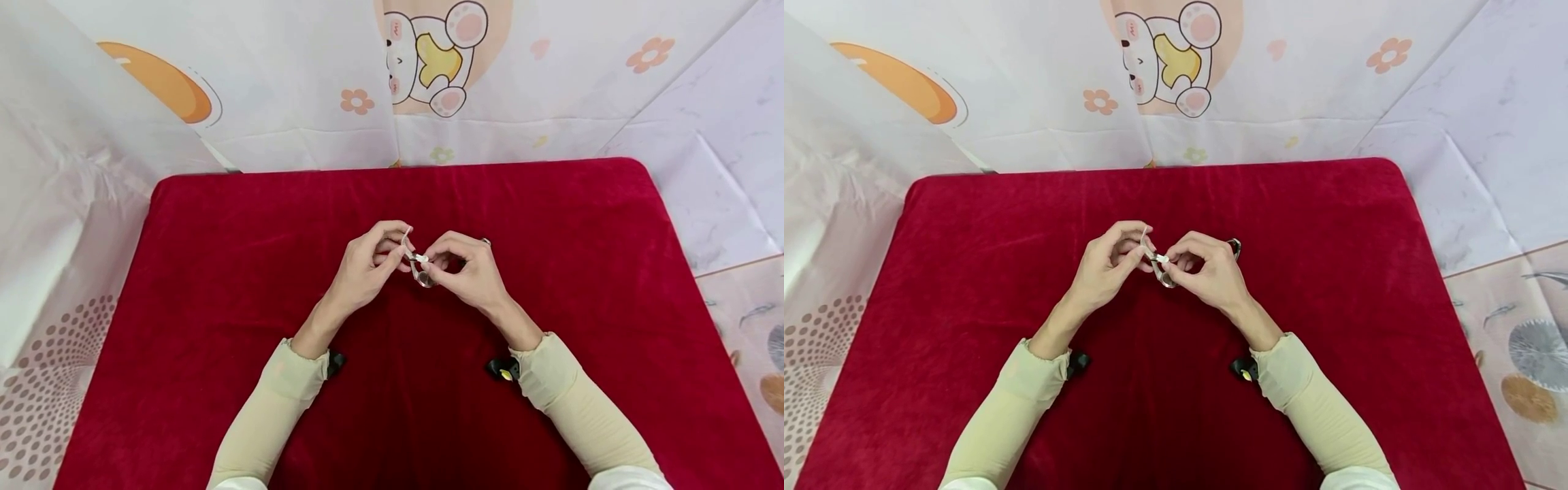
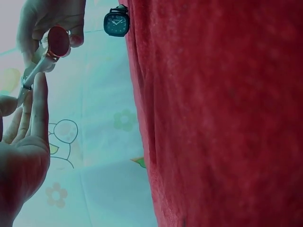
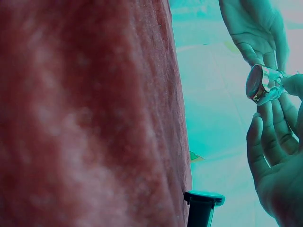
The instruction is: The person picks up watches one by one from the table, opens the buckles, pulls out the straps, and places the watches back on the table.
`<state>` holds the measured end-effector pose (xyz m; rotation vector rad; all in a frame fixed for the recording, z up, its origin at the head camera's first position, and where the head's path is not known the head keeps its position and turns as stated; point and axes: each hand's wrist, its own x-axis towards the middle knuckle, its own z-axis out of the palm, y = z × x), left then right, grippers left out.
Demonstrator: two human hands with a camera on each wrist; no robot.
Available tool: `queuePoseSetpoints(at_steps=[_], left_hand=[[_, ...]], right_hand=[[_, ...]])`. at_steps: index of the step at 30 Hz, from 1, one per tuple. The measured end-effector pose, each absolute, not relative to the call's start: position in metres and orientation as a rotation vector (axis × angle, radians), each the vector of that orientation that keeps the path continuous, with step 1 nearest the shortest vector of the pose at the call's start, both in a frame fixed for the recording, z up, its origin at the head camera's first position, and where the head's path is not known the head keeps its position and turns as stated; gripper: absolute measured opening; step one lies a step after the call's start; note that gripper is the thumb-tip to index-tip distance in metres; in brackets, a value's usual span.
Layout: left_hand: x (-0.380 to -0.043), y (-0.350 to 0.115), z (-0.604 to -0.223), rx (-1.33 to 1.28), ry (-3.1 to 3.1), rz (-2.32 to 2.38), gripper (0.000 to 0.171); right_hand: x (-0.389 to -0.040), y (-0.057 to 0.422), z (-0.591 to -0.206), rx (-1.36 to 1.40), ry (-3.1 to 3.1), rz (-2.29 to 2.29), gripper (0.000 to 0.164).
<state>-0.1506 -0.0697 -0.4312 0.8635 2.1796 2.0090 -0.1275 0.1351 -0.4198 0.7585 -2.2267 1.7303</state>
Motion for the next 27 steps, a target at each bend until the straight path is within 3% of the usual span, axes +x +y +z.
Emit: queuePoseSetpoints(at_steps=[6, 12, 18, 27], left_hand=[[-0.151, -0.073, -0.433, 0.882, 2.085, 2.046, 0.012], [-0.149, -0.076, -0.435, 0.863, 2.075, 2.000, 0.013], [-0.148, -0.075, -0.431, 0.844, 2.119, 1.964, 0.013], [-0.138, -0.072, -0.402, 0.871, 2.163, 1.946, 0.013]], right_hand=[[-0.131, 0.136, -0.426, 0.792, -2.181, 1.720, 0.006], [-0.139, 0.141, -0.450, 0.787, -2.142, 1.747, 0.003], [-0.129, 0.135, -0.427, 0.759, -2.134, 1.774, 0.007], [-0.128, 0.134, -0.422, 0.762, -2.140, 1.812, 0.012]])
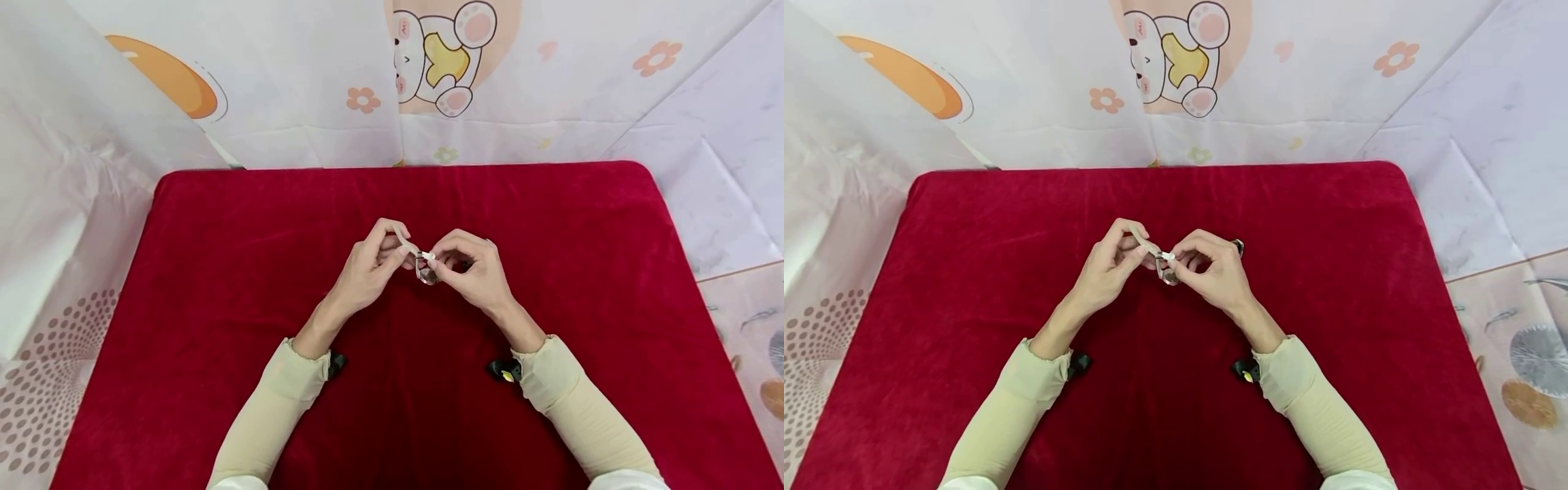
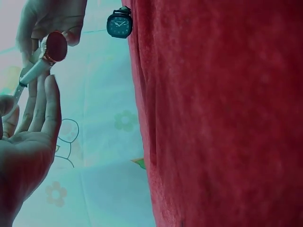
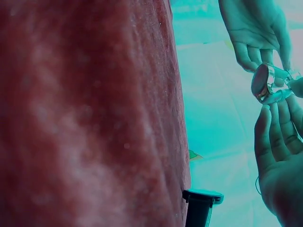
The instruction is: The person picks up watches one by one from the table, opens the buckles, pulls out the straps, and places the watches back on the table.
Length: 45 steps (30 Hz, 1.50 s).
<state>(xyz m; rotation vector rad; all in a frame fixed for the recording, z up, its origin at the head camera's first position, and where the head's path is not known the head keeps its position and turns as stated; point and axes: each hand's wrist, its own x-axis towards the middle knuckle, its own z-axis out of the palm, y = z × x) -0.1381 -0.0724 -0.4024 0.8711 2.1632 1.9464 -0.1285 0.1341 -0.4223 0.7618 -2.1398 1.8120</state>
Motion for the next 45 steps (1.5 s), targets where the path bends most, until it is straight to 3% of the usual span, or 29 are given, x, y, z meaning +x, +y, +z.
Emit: queuePoseSetpoints(at_steps=[14, 26, 45], left_hand=[[-0.150, -0.073, -0.433, 0.884, 2.185, 2.078, 0.015], [-0.150, -0.072, -0.432, 0.881, 2.169, 2.166, 0.017], [-0.150, -0.073, -0.434, 0.904, 2.313, 2.180, 0.023]], right_hand=[[-0.130, 0.133, -0.421, 0.805, -2.229, 1.786, 0.010], [-0.132, 0.134, -0.422, 0.796, -2.177, 1.729, 0.016], [-0.131, 0.134, -0.423, 0.758, -2.149, 1.744, 0.015]])
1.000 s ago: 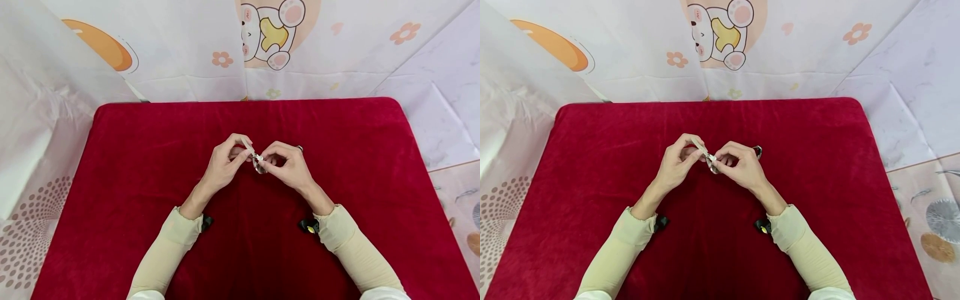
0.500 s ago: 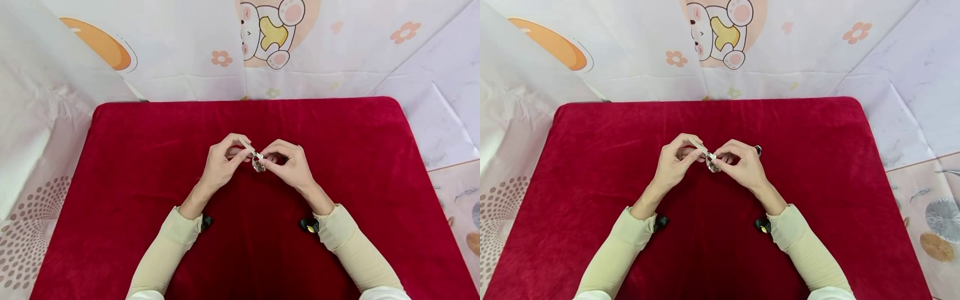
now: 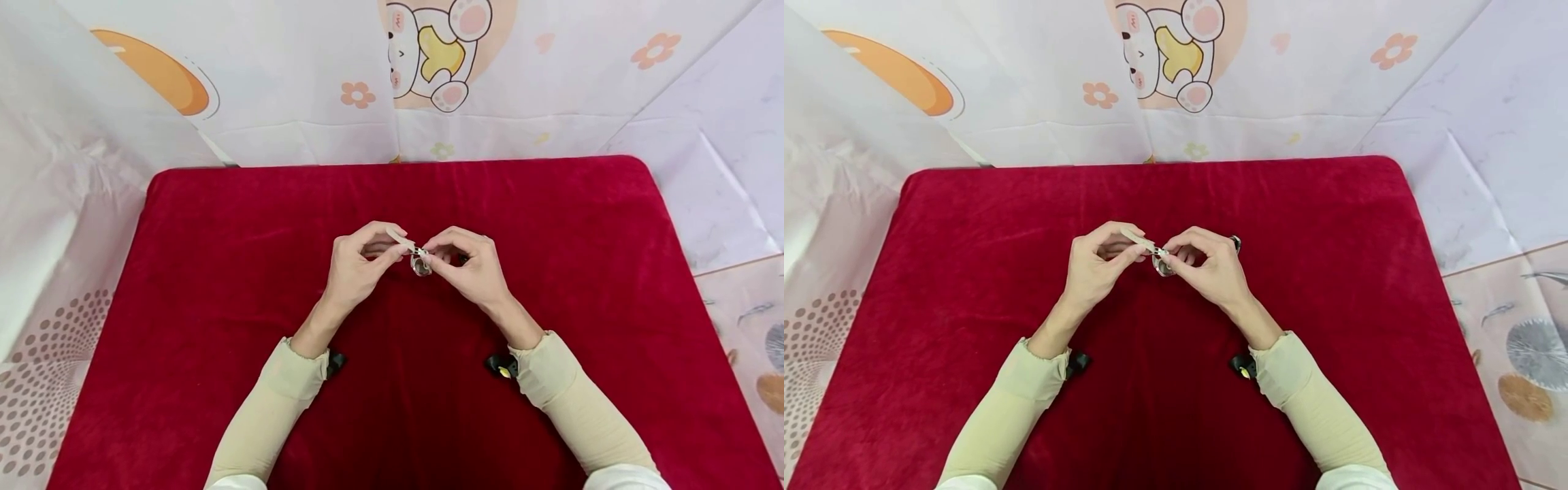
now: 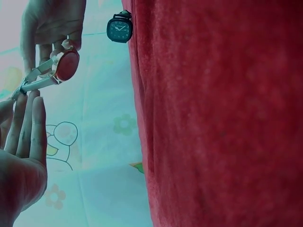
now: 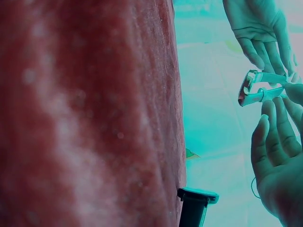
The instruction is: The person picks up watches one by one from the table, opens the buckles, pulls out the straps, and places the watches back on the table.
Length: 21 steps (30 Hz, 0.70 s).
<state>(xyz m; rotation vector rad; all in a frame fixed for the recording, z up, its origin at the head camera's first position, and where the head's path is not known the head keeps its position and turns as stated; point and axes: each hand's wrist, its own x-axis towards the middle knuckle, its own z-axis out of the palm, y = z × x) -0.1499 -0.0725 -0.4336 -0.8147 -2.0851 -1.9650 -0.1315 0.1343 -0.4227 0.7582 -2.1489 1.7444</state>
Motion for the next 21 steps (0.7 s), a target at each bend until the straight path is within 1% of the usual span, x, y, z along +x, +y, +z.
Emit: queuePoseSetpoints(at_steps=[5, 10, 16, 21], left_hand=[[-0.149, -0.072, -0.434, -0.805, -2.073, -1.975, 0.026], [-0.147, -0.071, -0.430, -0.774, -2.092, -1.985, 0.024], [-0.140, -0.070, -0.412, -0.764, -2.097, -1.995, 0.021], [-0.139, -0.069, -0.408, -0.746, -2.091, -2.017, 0.020]], right_hand=[[-0.135, 0.136, -0.434, 0.754, -2.134, 1.744, 0.017], [-0.141, 0.140, -0.450, 0.740, -2.130, 1.775, 0.020], [-0.140, 0.139, -0.449, 0.721, -2.121, 1.791, 0.020], [-0.137, 0.134, -0.437, 0.722, -2.095, 1.770, 0.018]])
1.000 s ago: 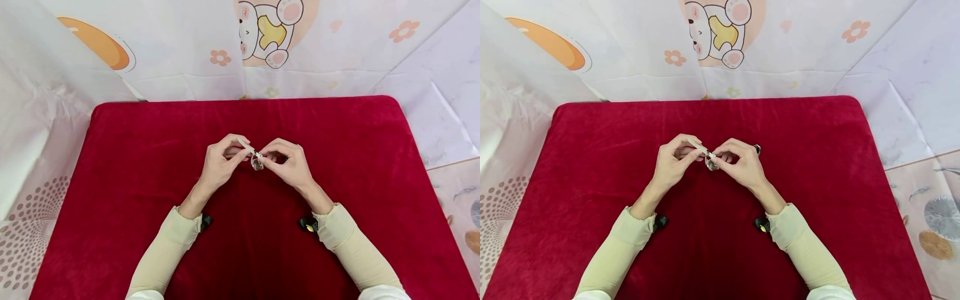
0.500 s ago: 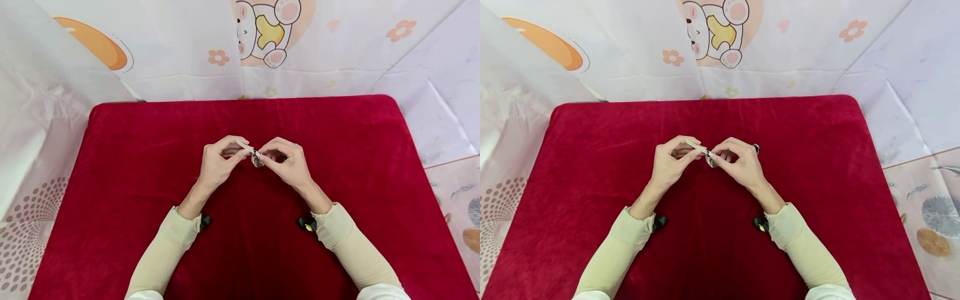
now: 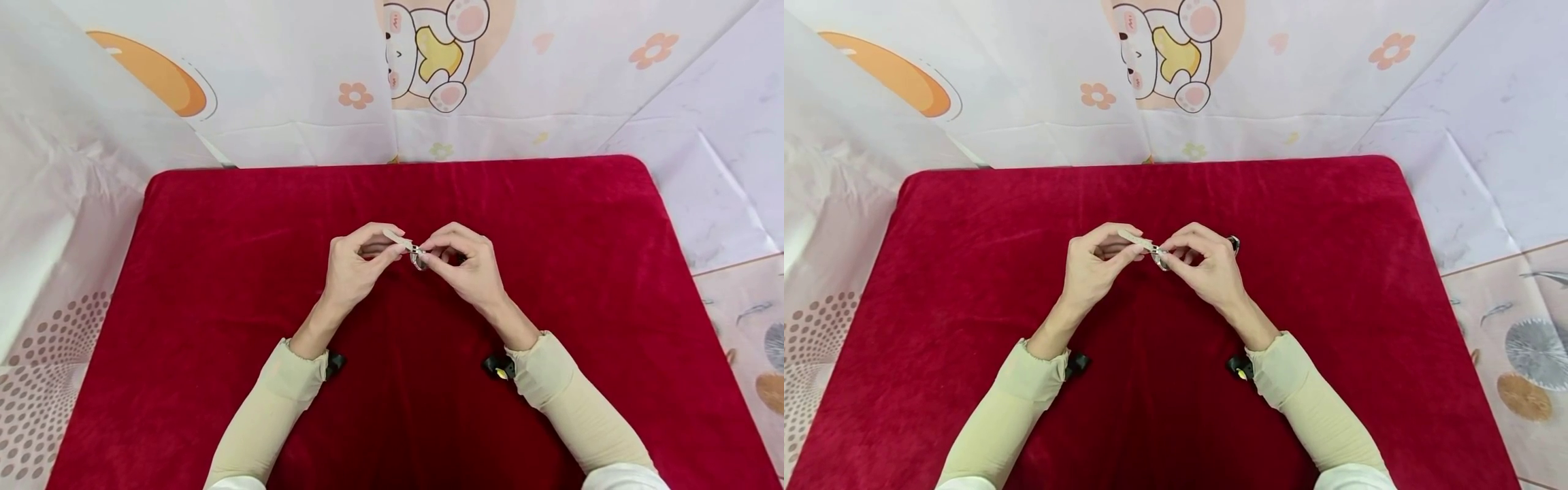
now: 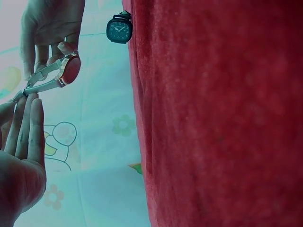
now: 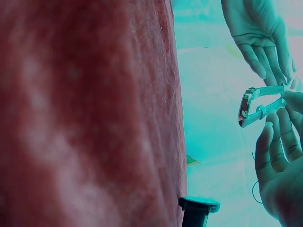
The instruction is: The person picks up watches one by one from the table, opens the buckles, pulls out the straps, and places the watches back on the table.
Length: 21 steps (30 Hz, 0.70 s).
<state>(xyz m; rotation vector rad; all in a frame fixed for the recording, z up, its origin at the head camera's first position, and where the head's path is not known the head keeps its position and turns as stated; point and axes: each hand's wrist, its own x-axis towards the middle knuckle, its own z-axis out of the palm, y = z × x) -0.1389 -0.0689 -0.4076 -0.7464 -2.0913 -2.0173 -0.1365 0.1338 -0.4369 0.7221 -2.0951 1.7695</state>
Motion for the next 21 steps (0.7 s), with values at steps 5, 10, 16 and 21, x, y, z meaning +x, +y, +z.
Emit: queuePoseSetpoints(at_steps=[5, 10, 16, 21], left_hand=[[-0.139, -0.069, -0.408, -0.752, -2.086, -2.015, 0.020], [-0.140, -0.068, -0.409, -0.760, -2.094, -2.020, 0.020], [-0.139, -0.068, -0.409, -0.743, -2.117, -2.022, 0.018], [-0.139, -0.068, -0.410, -0.725, -2.125, -2.021, 0.016]], right_hand=[[-0.131, 0.129, -0.422, 0.722, -2.096, 1.740, 0.014], [-0.129, 0.129, -0.416, 0.689, -2.131, 1.720, 0.009], [-0.132, 0.131, -0.423, 0.724, -2.147, 1.628, 0.012], [-0.138, 0.134, -0.440, 0.707, -2.199, 1.560, 0.012]])
